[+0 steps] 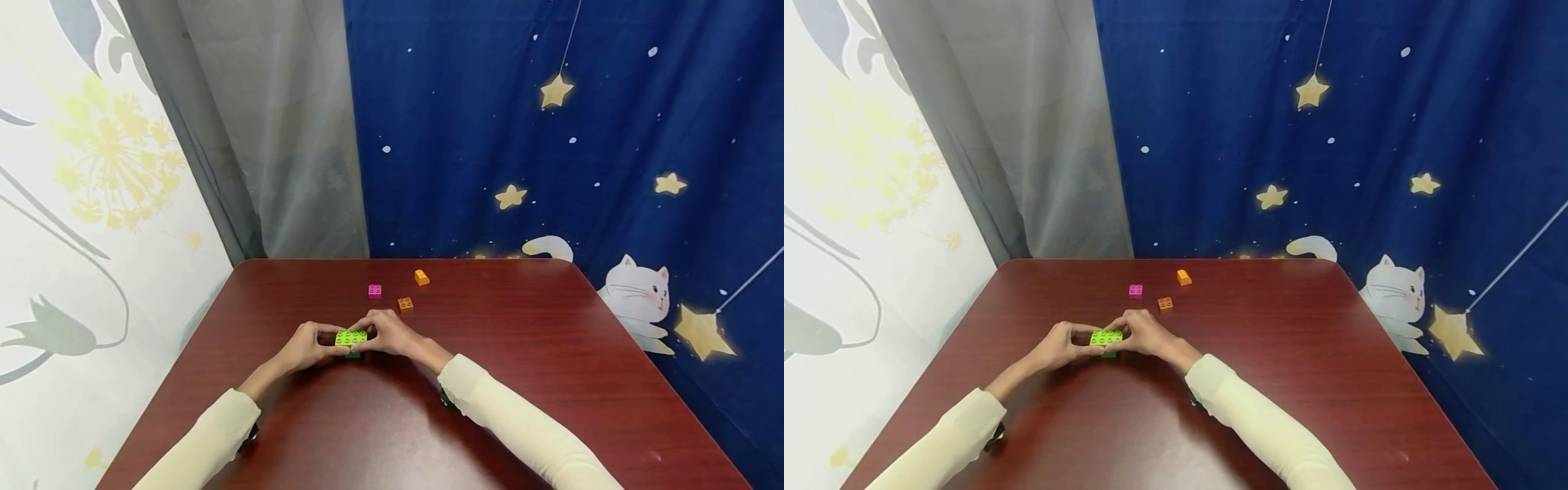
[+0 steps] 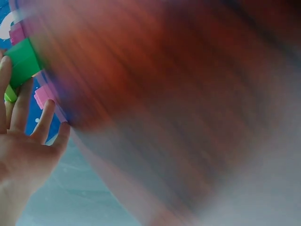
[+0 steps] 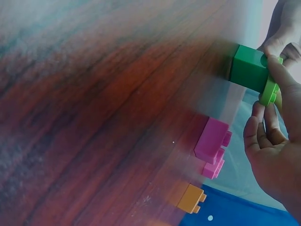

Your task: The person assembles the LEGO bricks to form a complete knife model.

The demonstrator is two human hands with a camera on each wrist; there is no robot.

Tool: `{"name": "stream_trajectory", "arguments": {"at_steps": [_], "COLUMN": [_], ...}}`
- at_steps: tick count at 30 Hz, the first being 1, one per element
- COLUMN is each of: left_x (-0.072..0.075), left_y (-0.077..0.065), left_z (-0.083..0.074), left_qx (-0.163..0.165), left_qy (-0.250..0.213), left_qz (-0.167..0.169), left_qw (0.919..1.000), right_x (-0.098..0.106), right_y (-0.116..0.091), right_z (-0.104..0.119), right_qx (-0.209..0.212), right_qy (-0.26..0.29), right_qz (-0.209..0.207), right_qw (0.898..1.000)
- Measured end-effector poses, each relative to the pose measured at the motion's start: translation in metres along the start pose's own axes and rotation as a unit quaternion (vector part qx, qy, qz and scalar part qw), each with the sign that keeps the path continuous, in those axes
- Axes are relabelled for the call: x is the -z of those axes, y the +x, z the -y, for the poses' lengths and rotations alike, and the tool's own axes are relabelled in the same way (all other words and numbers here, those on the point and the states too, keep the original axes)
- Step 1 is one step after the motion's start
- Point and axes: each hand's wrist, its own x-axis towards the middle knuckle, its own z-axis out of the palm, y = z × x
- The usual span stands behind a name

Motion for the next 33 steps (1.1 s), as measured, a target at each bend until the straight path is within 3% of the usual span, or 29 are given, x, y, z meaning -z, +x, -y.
{"name": "stream_trajectory", "arguments": {"at_steps": [8, 15, 20, 25, 33], "left_x": [0.0, -0.001, -0.001, -0.002, -0.006], "left_y": [0.003, 0.001, 0.001, 0.002, 0.005], "left_z": [-0.004, -0.005, -0.005, -0.006, -0.009], "left_qx": [-0.023, -0.016, -0.03, -0.044, -0.049], "left_qy": [0.019, 0.039, 0.043, 0.051, 0.044], "left_qz": [0.004, 0.001, -0.007, -0.012, -0.007], "left_qw": [0.9995, 0.9991, 0.9986, 0.9977, 0.9978], "right_x": [0.002, 0.009, 0.019, 0.027, 0.03], "right_y": [-0.003, -0.011, -0.018, -0.028, -0.041], "right_z": [-0.003, -0.009, -0.019, -0.031, -0.049], "right_qx": [-0.006, -0.015, -0.033, -0.025, -0.04], "right_qy": [0.01, 0.005, 0.001, -0.009, -0.019], "right_qz": [-0.012, -0.008, -0.01, -0.011, 0.008], "right_qw": [1.0, 1.0, 0.999, 1.0, 0.999]}}
